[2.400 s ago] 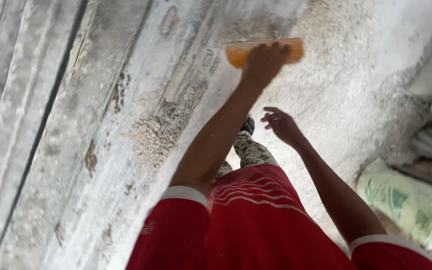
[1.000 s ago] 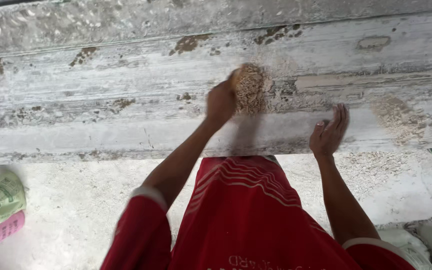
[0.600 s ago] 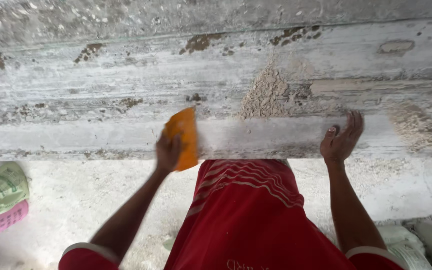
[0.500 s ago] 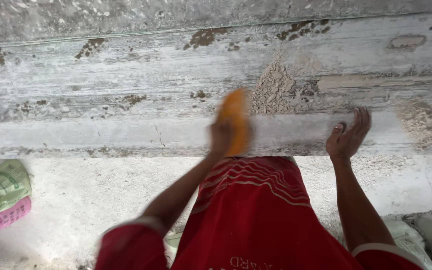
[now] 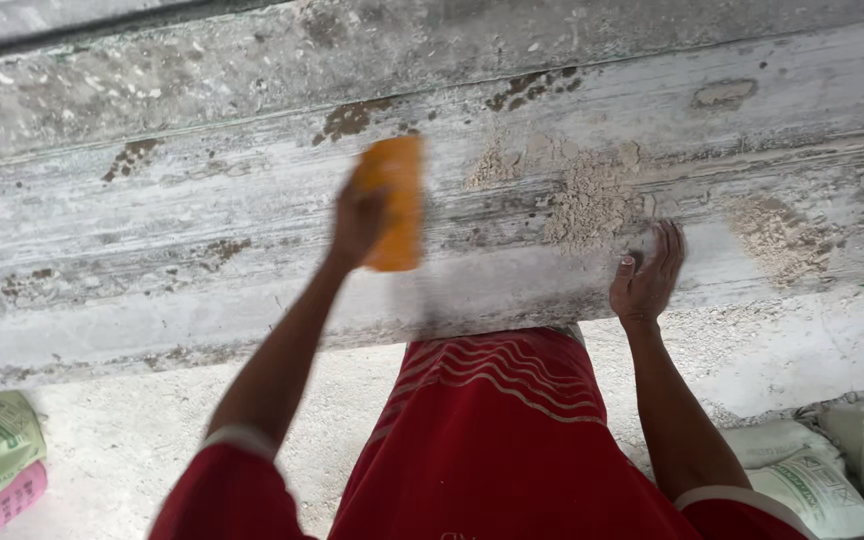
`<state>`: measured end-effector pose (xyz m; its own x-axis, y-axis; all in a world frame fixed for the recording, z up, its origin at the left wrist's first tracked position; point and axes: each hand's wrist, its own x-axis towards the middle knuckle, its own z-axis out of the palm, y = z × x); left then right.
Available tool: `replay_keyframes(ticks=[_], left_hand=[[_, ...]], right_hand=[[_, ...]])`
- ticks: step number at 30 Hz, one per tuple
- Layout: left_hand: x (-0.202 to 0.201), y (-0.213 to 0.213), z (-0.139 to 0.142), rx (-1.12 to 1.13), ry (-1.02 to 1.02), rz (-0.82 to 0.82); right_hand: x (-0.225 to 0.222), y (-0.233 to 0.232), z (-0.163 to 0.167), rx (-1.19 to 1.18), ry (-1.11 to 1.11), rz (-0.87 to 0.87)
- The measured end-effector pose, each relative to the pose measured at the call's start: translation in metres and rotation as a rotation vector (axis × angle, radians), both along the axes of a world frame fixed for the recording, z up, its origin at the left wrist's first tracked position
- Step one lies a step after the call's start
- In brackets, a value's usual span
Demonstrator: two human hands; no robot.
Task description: The person scrubs a large white panel with a green brush and then wipes it with an orange sponge. Afterwards, they fill a bucket with water and scoop white powder from a bag into the bucket.
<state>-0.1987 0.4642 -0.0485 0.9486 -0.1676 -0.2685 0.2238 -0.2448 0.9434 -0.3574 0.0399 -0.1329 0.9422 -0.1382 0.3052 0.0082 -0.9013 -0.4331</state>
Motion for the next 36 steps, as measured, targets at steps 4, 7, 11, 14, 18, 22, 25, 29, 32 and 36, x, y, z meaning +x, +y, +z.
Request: replay_keyframes(ticks=[4, 7, 11, 14, 18, 22, 25, 29, 32, 36], left_hand=[[0.028, -0.207, -0.006, 0.314, 0.179, -0.176], [0.042, -0.261, 0.006, 0.236, 0.100, -0.182], [0.051, -0.141, 0.013, 0.094, -0.143, -0.176], [0.051, -0.010, 0.028, -0.134, 0.116, -0.122], [0.045, -0.015, 0.030, -0.136, 0.074, 0.037], [0.063, -0.218, 0.010, 0.247, -0.240, -0.054], [0.094, -0.322, 0.011, 0.358, -0.333, -0.146], [0.098, -0.314, 0.020, 0.213, -0.397, -0.117], [0.052, -0.234, 0.028, 0.557, -0.629, -0.204], [-0.029, -0.146, 0.039, 0.185, -0.135, 0.144]], right_hand=[[0.000, -0.003, 0.007, 0.008, 0.022, 0.013], [0.000, -0.002, 0.013, 0.011, -0.049, 0.026], [-0.001, 0.000, 0.015, 0.060, -0.054, -0.006], [0.000, -0.001, 0.013, 0.056, -0.016, -0.036], [0.006, -0.008, 0.012, -0.003, -0.029, 0.004], [0.002, -0.010, 0.012, 0.053, -0.034, 0.015], [-0.002, -0.018, 0.008, 0.202, 0.048, -0.040], [0.006, -0.086, 0.003, 0.291, -0.034, 0.057], [0.017, -0.187, 0.010, 0.161, -0.098, -0.136], [0.036, -0.300, 0.011, 0.102, -0.011, -0.231]])
